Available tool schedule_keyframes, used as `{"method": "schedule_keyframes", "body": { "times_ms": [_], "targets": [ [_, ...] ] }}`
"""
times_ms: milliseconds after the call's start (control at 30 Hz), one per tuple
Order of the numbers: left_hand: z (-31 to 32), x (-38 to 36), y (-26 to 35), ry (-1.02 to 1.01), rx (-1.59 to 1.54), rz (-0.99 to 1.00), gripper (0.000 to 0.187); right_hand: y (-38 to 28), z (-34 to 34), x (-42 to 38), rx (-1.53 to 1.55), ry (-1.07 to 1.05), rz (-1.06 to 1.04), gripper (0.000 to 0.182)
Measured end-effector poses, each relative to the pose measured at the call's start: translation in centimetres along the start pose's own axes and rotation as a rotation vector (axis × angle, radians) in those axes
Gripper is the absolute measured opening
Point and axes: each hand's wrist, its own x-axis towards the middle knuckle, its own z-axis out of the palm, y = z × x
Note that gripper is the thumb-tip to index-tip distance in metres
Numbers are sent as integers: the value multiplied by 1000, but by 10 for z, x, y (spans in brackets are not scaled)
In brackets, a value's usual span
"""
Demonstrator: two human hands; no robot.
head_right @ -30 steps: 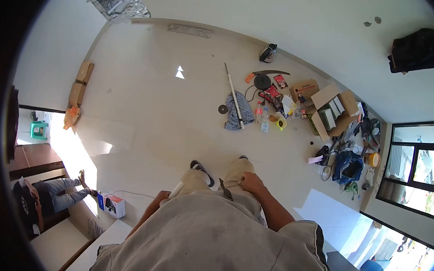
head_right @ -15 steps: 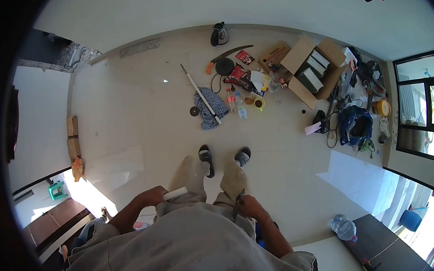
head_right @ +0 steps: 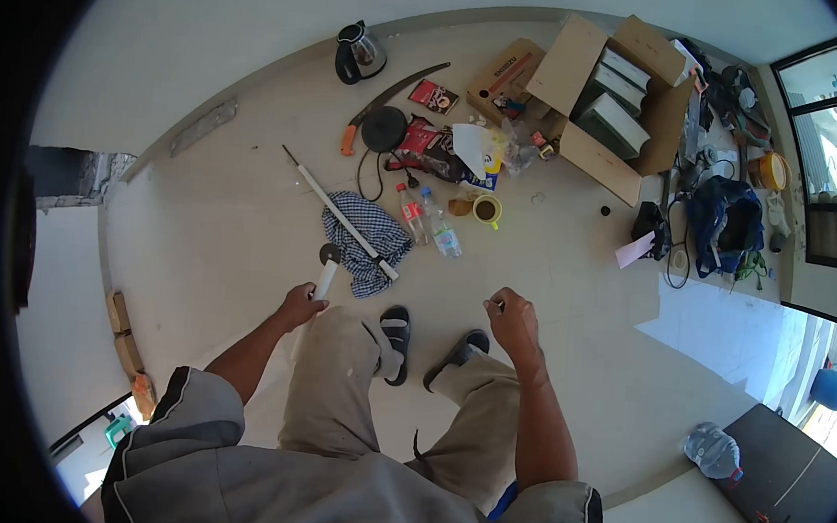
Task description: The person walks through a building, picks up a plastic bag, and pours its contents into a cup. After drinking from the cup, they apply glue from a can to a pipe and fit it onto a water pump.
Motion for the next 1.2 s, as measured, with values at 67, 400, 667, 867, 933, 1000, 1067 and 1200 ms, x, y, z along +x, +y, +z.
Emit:
{"method": "schedule_keyframes", "body": {
  "times_ms": [67,400,667,867,933,1000,1067,1200],
  "targets": [
    [26,48,-9,18,-42,5,37,17,4,37,-27,68,-41,17],
    [149,256,-137,136,-132,-81,35,138,20,129,-62,308,-159,15],
    [102,294,-110,52,-491,142,34,145,-4,110,30,478,-168,16],
    [34,299,148,27,-62,460,25,126,-10,103,52,542,-166,18],
    [64,320,193,57,202,640,25,119,-12,101,63,604,-174,18],
    [105,332,228,56,305,650,27,115,-15,100,53,632,-171,18],
    [144,338,246,106,327,581,32,116,-13,95,34,627,-147,18],
    [199,380,258,285,231,389,36,108,-10,80,54,608,-113,17]
  ]
}}
